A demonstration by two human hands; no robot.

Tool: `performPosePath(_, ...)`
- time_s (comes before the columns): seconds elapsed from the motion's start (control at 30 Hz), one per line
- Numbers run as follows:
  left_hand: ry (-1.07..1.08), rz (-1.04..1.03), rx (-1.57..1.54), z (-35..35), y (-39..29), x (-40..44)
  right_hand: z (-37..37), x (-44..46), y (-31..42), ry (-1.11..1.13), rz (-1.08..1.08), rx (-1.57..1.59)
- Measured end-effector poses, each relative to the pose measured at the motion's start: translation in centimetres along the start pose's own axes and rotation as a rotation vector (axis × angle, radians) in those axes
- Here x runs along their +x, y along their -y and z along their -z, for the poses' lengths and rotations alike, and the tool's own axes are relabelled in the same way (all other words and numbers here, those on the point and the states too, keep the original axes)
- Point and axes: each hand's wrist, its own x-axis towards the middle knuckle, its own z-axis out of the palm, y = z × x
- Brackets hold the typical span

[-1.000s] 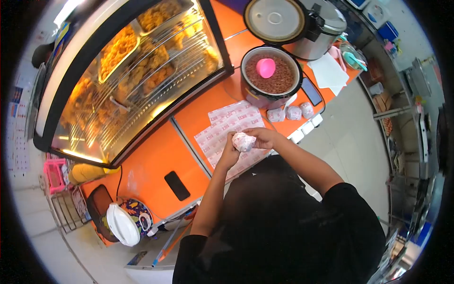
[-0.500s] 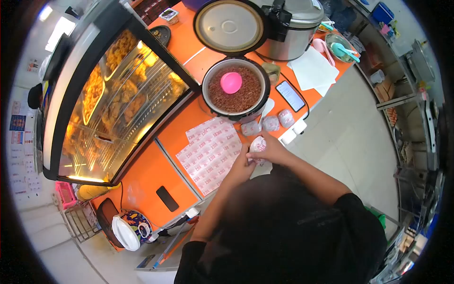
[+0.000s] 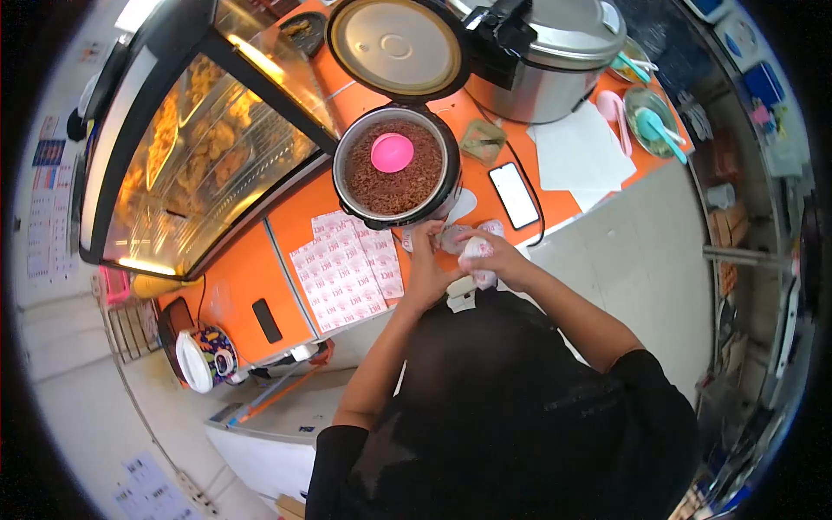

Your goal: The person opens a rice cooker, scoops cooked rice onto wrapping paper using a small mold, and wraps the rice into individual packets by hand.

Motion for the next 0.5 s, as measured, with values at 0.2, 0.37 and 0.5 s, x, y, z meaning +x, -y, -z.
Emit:
performPosePath(0.2,0.063,0.592,-0.735,-4.0,4.1,-3.9,0.6,5.7,-8.9,-0.295,0.189,-0.247)
performPosePath(0.37,-0.047,0.668,-0.816,-3.7,7.1,-6.8,-1.3,5.3,-5.6,0.014,-0.028,-0.812)
performPosePath(0.5,-0.158,0.649,-0.570,-3.7,11.8,-8.4,0.5,2.9,3.8,0.129,0.123,-0.839)
